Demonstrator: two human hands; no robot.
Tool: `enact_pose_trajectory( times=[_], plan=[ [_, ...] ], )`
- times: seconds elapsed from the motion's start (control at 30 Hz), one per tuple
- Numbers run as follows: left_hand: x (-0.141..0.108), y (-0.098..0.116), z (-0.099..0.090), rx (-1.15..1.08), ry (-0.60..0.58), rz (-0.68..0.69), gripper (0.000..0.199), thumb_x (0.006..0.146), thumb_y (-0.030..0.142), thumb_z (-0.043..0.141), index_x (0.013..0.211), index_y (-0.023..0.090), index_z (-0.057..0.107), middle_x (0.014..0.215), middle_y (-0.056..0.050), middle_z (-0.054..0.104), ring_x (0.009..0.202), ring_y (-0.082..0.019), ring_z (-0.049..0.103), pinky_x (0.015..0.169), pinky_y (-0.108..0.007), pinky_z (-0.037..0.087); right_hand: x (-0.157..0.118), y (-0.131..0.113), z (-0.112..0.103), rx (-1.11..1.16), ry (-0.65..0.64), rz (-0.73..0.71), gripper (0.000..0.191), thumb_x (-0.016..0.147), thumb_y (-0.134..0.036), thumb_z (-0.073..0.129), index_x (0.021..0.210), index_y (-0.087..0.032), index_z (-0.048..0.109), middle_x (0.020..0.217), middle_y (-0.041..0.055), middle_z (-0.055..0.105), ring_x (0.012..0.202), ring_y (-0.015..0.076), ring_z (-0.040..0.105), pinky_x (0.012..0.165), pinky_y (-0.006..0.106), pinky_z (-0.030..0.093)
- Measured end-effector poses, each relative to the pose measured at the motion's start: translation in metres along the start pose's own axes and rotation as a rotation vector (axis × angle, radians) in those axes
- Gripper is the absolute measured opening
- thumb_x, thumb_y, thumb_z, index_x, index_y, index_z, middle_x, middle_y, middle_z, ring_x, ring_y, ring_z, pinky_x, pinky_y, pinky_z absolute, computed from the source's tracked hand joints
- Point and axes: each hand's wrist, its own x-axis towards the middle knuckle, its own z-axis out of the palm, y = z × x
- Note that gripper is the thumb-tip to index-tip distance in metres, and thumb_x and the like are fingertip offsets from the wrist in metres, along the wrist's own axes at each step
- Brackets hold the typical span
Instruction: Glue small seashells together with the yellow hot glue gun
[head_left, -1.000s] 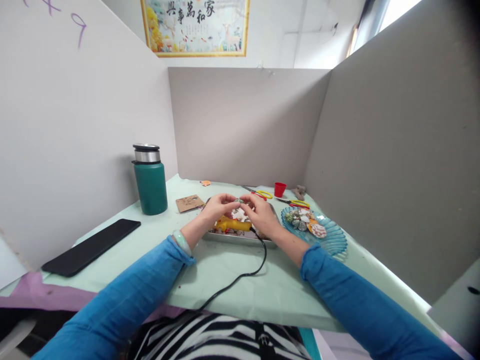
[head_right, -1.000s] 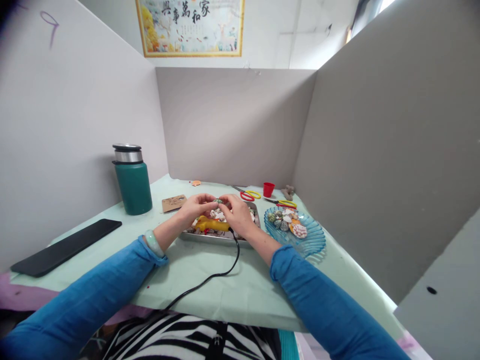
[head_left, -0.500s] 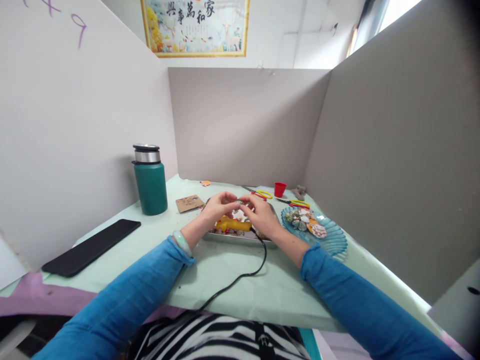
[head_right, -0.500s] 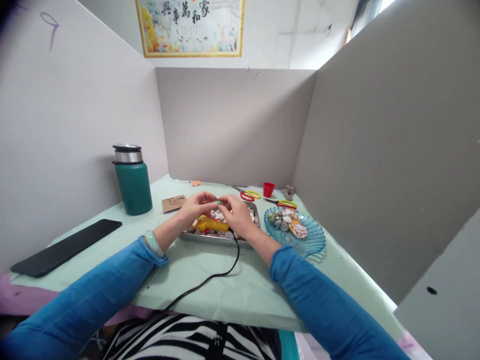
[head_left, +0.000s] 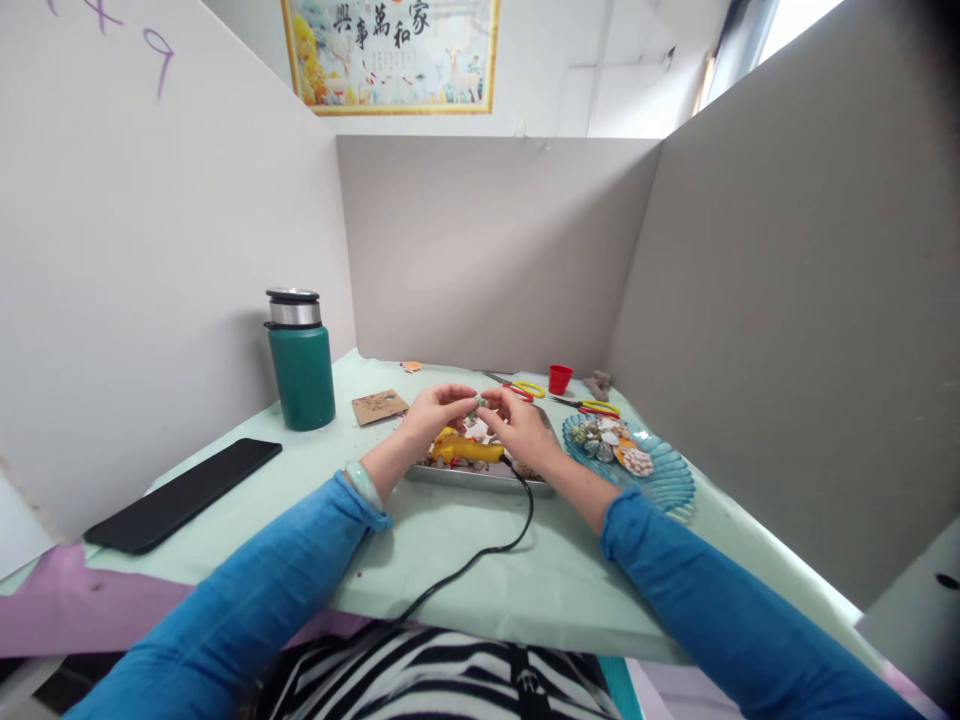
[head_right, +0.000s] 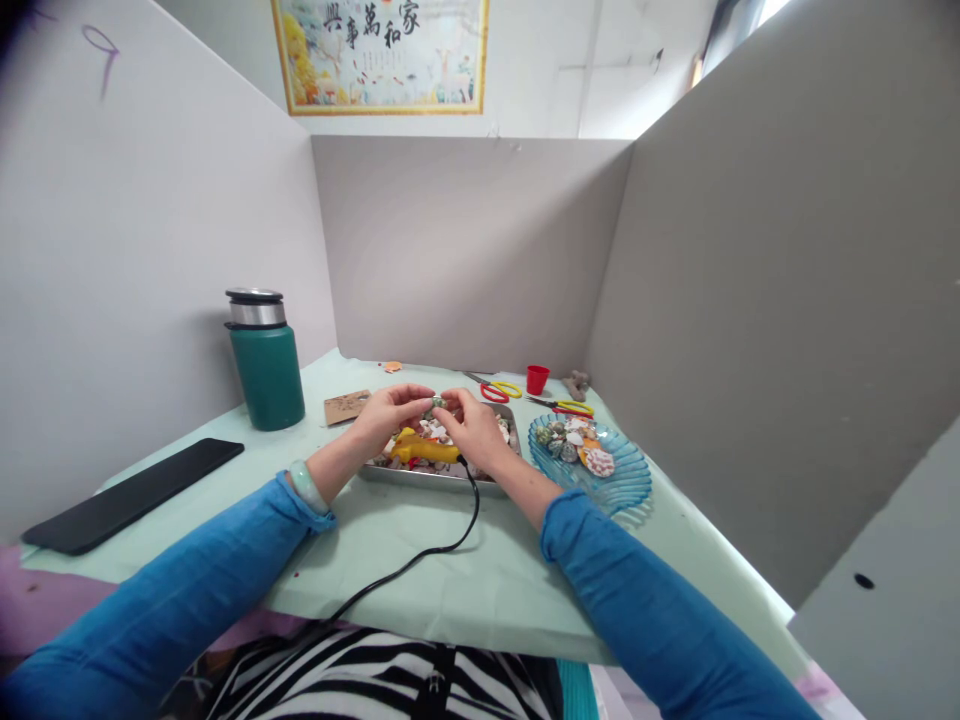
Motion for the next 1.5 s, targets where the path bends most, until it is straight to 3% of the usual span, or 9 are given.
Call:
enact_pose_trajectory(
  times=[0.2,0.53,1.5],
  plan=[
    [-0.002,0.003,0.001,-0.036,-0.005,0.000,0.036,0.063,0.033,0.077,0.087,0.012,0.061,0.073,-0.002,0.061,0.057,-0.008,0.055,0.055,-0.024,0.049,0.005,0.011,0.004,0.142,-0.091,0.108,0.022,0.083,-0.040,0.054,0.089,-0.019,0.052,0.082,0.0019,0.066,0.058,0.0134,0.063,0.055,0.026,0.048],
    [-0.002,0.001,0.001,-0.021,-0.006,-0.049,0.040,0.063,0.032,0.078,0.089,0.013,0.054,0.074,0.000,0.060,0.053,-0.007,0.057,0.056,-0.024,0.048,0.004,0.005,0.002,0.199,-0.086,0.146,0.024,0.079,-0.041,0.058,0.080,-0.019,0.049,0.065,-0.0027,0.060,0.056,0.0140,0.063,0.050,0.023,0.045],
    [0.001,-0.004,-0.003,-0.073,-0.051,-0.011,0.041,0.062,0.033,0.079,0.087,0.013,0.053,0.079,0.000,0.058,0.057,-0.008,0.058,0.061,-0.028,0.052,0.008,0.000,-0.003,0.334,-0.134,0.262,0.027,0.072,-0.041,0.066,0.075,-0.015,0.061,0.061,0.0005,0.062,0.054,0.0106,0.058,0.044,0.018,0.042]
  ],
)
